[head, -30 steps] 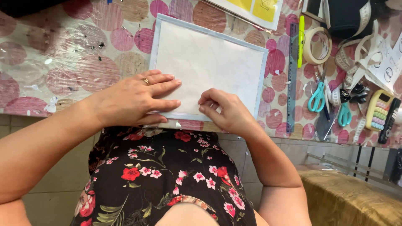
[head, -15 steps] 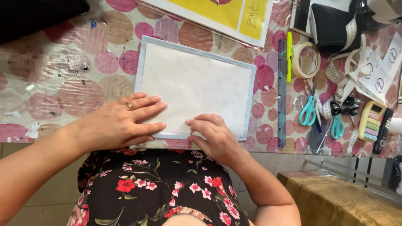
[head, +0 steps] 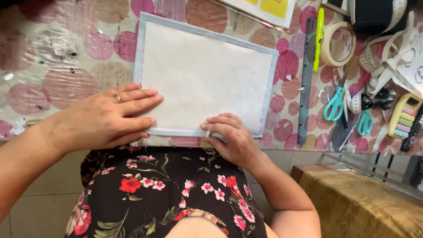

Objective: Cutting out a printed design with scissors and aligning fabric on a substrate for heat transfer

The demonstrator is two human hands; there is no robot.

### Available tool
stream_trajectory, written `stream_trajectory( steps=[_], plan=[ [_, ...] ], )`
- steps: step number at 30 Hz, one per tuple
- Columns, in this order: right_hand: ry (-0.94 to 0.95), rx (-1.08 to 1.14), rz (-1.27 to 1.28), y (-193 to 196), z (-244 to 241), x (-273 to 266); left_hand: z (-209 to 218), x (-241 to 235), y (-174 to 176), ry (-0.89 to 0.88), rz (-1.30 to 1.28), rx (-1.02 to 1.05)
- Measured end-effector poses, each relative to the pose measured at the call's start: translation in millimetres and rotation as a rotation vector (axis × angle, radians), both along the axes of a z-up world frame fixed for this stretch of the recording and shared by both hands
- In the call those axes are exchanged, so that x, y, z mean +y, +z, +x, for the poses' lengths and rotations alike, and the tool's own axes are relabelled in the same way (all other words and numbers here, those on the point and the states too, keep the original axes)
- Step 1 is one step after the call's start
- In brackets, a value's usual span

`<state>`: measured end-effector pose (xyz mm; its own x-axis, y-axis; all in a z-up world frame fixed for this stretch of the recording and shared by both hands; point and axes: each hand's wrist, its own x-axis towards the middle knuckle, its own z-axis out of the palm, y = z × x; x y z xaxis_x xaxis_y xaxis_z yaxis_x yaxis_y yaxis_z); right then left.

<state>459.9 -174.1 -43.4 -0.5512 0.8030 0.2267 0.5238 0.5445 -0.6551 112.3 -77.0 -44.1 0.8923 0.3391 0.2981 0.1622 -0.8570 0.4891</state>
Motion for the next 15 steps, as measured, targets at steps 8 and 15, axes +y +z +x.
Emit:
stream_trajectory(
  steps=[8, 15],
  plan=[
    [-0.075, 0.052, -0.031, 5.5, 9.1, -7.8, 0.8, -3.7, -1.4, -0.003, 0.120, -0.055],
    [-0.299, 0.120, -0.328, 18.2, 65.7, -28.7, 1.2, -7.4, -7.0, 0.001, 0.241, -0.067]
  ],
)
